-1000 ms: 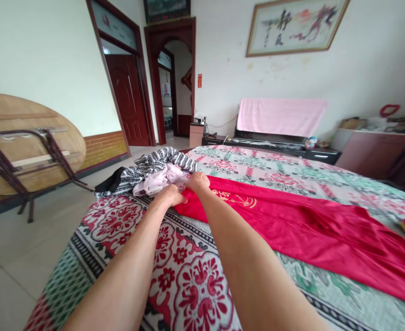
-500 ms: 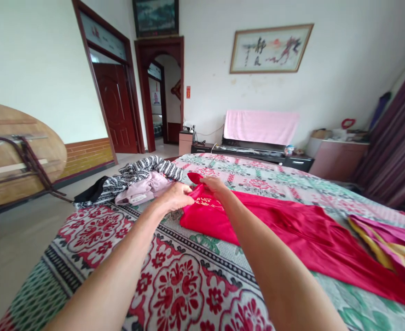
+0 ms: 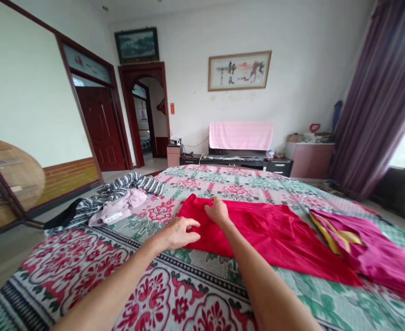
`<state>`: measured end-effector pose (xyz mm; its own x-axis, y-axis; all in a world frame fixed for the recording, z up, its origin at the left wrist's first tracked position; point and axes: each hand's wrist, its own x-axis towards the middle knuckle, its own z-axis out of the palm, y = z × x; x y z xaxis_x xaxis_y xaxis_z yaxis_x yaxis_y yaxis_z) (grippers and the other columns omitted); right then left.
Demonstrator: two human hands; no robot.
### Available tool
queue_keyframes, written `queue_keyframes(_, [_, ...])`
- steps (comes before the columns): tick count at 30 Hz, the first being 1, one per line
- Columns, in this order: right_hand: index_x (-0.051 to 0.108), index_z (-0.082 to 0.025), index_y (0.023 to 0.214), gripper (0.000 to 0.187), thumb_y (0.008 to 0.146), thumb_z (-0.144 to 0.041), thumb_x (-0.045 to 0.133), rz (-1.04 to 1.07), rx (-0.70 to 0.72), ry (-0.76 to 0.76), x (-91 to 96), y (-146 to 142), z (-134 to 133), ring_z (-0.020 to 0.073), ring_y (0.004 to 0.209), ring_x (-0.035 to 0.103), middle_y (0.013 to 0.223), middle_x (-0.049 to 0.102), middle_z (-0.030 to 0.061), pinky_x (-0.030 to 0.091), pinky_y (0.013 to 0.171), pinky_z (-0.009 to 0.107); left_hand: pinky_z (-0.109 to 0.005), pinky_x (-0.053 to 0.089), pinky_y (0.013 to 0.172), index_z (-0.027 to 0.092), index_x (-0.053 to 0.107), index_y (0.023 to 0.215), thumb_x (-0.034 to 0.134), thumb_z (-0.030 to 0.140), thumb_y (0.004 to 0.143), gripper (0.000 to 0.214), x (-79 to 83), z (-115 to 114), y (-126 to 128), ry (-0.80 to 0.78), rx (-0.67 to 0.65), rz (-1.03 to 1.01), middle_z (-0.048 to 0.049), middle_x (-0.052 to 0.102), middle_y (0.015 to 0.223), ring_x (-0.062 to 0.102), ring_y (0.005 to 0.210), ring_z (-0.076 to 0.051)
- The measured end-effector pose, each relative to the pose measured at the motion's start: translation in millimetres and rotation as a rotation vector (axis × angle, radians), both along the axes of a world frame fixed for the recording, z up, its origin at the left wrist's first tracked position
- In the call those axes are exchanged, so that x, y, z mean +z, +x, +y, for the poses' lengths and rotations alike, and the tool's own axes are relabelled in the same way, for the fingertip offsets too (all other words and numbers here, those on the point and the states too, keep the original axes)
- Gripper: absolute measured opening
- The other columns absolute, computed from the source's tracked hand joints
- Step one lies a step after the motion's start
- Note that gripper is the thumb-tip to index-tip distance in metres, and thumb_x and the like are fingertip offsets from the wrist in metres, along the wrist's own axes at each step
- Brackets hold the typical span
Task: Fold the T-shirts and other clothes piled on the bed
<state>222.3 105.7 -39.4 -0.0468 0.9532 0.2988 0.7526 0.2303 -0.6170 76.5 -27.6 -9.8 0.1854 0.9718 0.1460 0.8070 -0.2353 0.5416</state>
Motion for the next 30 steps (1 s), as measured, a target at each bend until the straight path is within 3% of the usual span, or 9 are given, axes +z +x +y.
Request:
queue_keyframes(3, [0.065,-0.018,0.109,0.034,0.077,-0.023,0.057,-0.139,0.109,0.136,4.8,-3.9,-4.2,0.0199,0.099,0.062,0.113,0.064,0.0101,0.045,0.085,0.027,-0.027,0.048,0.076,0.019,0.073,0.101,0.056,0.037,0.078,0.034,-2.4,8.4,-12.9,0.1,0.131,-0.007,-0.0054,0.073,0.089,0.065,0.078,-0.017])
queue_keyframes(5, [0.066,-0.02,0.11,0.037,0.074,-0.025,0.061,-0.227,0.224,0.148,8.6,-8.2,-5.9,0.0211,0.103,0.06,0.118,0.062,0.0091,0.044,0.087,0.028,-0.029,0.048,0.081,0.019,0.073,0.099,0.056,0.035,0.079,0.031,-8.9,14.1,-22.7,0.195,0.203,0.05,-0.0069,0.072,0.094,0.064,0.082,-0.018])
queue_keyframes(8, [0.07,-0.024,0.103,0.032,0.072,-0.029,0.063,-0.365,0.305,0.119,12.6,-15.8,-0.2,0.024,0.105,0.059,0.116,0.064,0.0073,0.044,0.086,0.031,-0.031,0.046,0.089,0.019,0.072,0.099,0.059,0.033,0.078,0.029,-23.6,18.5,-33.8,0.244,0.186,0.102,-0.0072,0.069,0.101,0.063,0.092,-0.02])
queue_keyframes(12, [0.072,-0.021,0.099,0.03,0.085,-0.029,0.047,-0.286,0.163,0.096,12.0,-20.8,27.7,0.0213,0.091,0.065,0.097,0.072,0.0075,0.045,0.077,0.027,-0.031,0.045,0.094,0.021,0.073,0.098,0.062,0.039,0.077,0.029,-35.8,16.7,-37.1,0.229,0.12,0.15,-0.0067,0.067,0.103,0.062,0.098,-0.02])
queue_keyframes(16, [0.069,-0.019,0.108,0.035,0.086,-0.035,0.048,-0.151,-0.022,0.084,4.4,-12.8,57.7,0.0222,0.091,0.065,0.099,0.072,0.0094,0.045,0.073,0.026,-0.03,0.046,0.092,0.022,0.073,0.099,0.061,0.041,0.078,0.03,-34.9,14.7,-35.8,0.231,0.115,0.153,-0.0066,0.066,0.104,0.062,0.097,-0.02])
queue_keyframes(19, [0.068,-0.017,0.11,0.036,0.085,-0.034,0.049,-0.112,-0.105,0.049,-1.3,-1.0,64.5,0.022,0.091,0.065,0.1,0.072,0.0099,0.045,0.073,0.026,-0.029,0.045,0.093,0.023,0.073,0.098,0.061,0.041,0.078,0.03,-33.2,15.7,-36.7,0.206,0.14,0.109,-0.0056,0.066,0.106,0.062,0.098,-0.019])
queue_keyframes(25, [0.07,-0.019,0.108,0.034,0.082,-0.033,0.051,-0.173,-0.004,0.084,-2.4,9.5,50.9,0.0224,0.094,0.065,0.104,0.071,0.0075,0.046,0.077,0.027,-0.027,0.045,0.09,0.021,0.072,0.096,0.058,0.033,0.079,0.025,-35.6,21.1,-36.9,0.207,0.194,0.078,-0.0054,0.067,0.101,0.062,0.094,-0.017])
queue_keyframes(30, [0.067,-0.016,0.114,0.04,0.075,-0.025,0.059,-0.279,0.082,0.059,-1.0,0.3,49.4,0.0218,0.093,0.065,0.101,0.072,0.0086,0.045,0.078,0.025,-0.029,0.044,0.089,0.019,0.069,0.103,0.056,0.036,0.081,0.03,-31.0,18.1,-37.3,0.145,0.433,0.178,-0.0089,0.066,0.103,0.061,0.097,-0.02])
